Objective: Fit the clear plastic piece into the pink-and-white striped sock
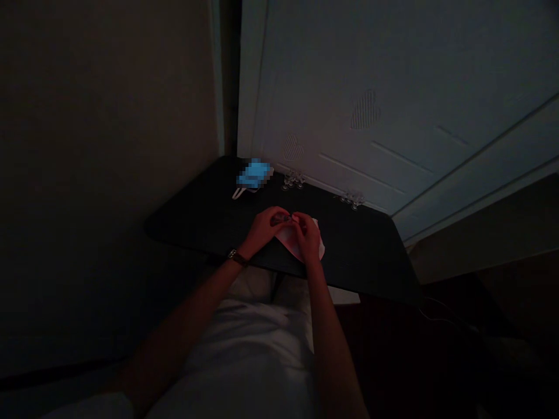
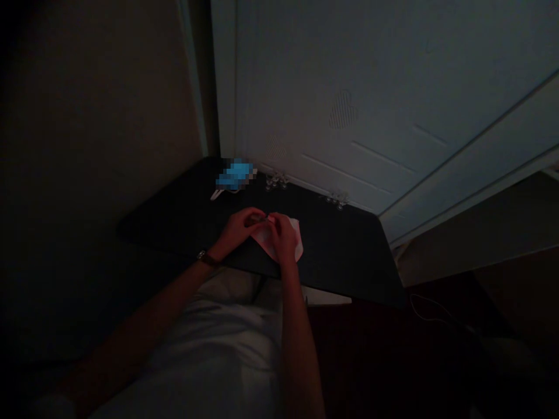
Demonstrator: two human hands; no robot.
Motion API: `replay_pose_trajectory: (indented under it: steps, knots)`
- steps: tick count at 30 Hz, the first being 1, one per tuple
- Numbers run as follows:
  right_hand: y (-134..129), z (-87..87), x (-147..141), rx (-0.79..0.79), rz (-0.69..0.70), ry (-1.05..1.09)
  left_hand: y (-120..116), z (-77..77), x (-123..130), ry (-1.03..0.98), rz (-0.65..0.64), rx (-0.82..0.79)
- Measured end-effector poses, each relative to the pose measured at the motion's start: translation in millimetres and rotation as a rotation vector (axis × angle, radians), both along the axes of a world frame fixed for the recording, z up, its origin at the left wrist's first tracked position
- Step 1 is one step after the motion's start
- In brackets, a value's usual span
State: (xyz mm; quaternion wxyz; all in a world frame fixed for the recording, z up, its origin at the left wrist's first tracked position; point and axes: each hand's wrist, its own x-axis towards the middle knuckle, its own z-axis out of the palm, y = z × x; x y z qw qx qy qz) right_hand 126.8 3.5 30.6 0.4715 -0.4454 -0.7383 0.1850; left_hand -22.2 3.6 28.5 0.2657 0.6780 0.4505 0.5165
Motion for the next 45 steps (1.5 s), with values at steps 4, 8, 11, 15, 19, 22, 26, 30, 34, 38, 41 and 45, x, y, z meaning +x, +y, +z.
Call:
replay_pose_trajectory:
  steps: [4,8,11,15,19,22,26,30,34,38,41,45]
  knots:
    - [0.5,-1.0,-0.1,0.008,-0.017,0.019,-0.7,-0.2,0.1,0.013,0.006,-0.006]
    - [-0.1,-1.2,-0.2,0.010,-0.030,0.013,-1.3,0.1,0.2,0.035,-0.002,0.012]
    - [-0.4,-0.7,-0.2,0.012,-0.032,0.020,-1.1,0.0,0.2,0.088,0.006,0.031]
    - [-1.0,1.0,-0.6,0.011,-0.036,0.026,-2.3,1.0,0.9,0.108,0.011,0.028]
    - [-2.4,3.1,-1.6,0.007,-0.046,0.047,-5.2,4.8,1.2,0.085,0.004,-0.018]
    - [-3.4,4.3,-2.1,-0.003,-0.016,0.050,-6.2,6.7,0.3,0.070,0.039,-0.018]
    - [-3.9,5.1,-2.1,0.009,0.002,0.023,-5.5,5.9,-0.8,0.087,0.070,0.002]
    - [-3.8,5.0,-1.8,0.020,-0.014,0.039,-5.1,4.7,0.2,0.053,0.039,-0.019]
    - [-3.5,3.8,-1.2,0.013,-0.034,0.045,-5.4,4.8,1.6,0.035,0.035,-0.053]
    - [-3.1,2.8,-0.8,-0.006,-0.056,0.058,-6.1,4.3,2.1,0.030,0.001,-0.117]
    - [-2.9,2.9,-0.9,-0.001,-0.068,0.063,-6.5,3.4,2.2,0.014,-0.026,-0.127]
    - [-3.0,3.4,-1.0,0.004,-0.063,0.076,-5.9,2.4,2.1,0.043,-0.031,-0.109]
